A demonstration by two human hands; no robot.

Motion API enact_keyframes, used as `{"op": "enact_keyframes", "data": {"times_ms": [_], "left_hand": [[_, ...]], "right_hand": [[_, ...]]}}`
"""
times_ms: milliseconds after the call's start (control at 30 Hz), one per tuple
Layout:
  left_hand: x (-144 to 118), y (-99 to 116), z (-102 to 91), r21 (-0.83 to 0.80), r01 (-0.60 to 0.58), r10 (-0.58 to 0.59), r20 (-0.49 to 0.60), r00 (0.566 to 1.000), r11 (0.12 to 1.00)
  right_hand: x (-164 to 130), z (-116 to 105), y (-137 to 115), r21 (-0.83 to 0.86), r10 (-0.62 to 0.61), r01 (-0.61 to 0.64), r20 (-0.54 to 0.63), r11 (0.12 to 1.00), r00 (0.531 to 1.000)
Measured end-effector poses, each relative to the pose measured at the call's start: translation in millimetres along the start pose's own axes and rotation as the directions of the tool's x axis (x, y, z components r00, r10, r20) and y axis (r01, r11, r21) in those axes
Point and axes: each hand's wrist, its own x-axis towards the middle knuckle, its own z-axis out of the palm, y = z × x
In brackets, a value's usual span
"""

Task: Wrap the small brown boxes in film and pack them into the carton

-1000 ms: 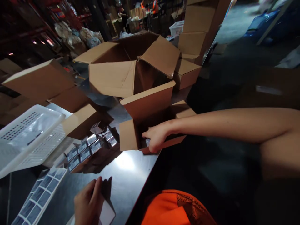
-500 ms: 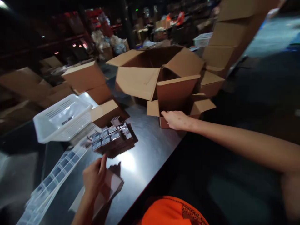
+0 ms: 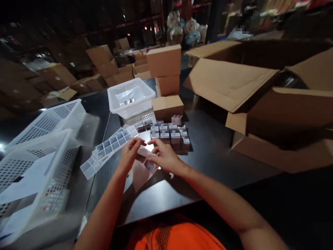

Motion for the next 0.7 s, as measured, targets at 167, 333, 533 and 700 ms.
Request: {"op": "enact_keyframes", "data": {"times_ms": [167, 333, 533, 700], "left_hand": [[-1.4, -23.6, -35.2, -0.477, 0.091, 0.024, 0.230, 0.973, 0.874], [-5.3, -27.9, -29.7, -0.473, 0.132, -0.033, 0.212, 0.977, 0.871], [-10.1, -21.7, -33.5, -0.312, 0.231, -0.155, 0.252, 0.955, 0.921], [-11.3, -18.3, -38.8, -0.278, 0.284, -0.212, 0.262, 0.942, 0.918]], "right_hand": [[3.6, 4.5, 2.1, 0.038, -0.007, 0.009, -0.054, 0.999, 0.999], [-9.5, 11.7, 9.3, -0.285, -0.131, 0.067, -0.212, 0.956, 0.968], [-10.6, 4.0, 15.7, 0.071, 0.157, -0.147, -0.160, 0.987, 0.974], [-12.6, -6.2, 8.4, 0.226, 0.178, -0.182, 0.038, 0.957, 0.983]]}}
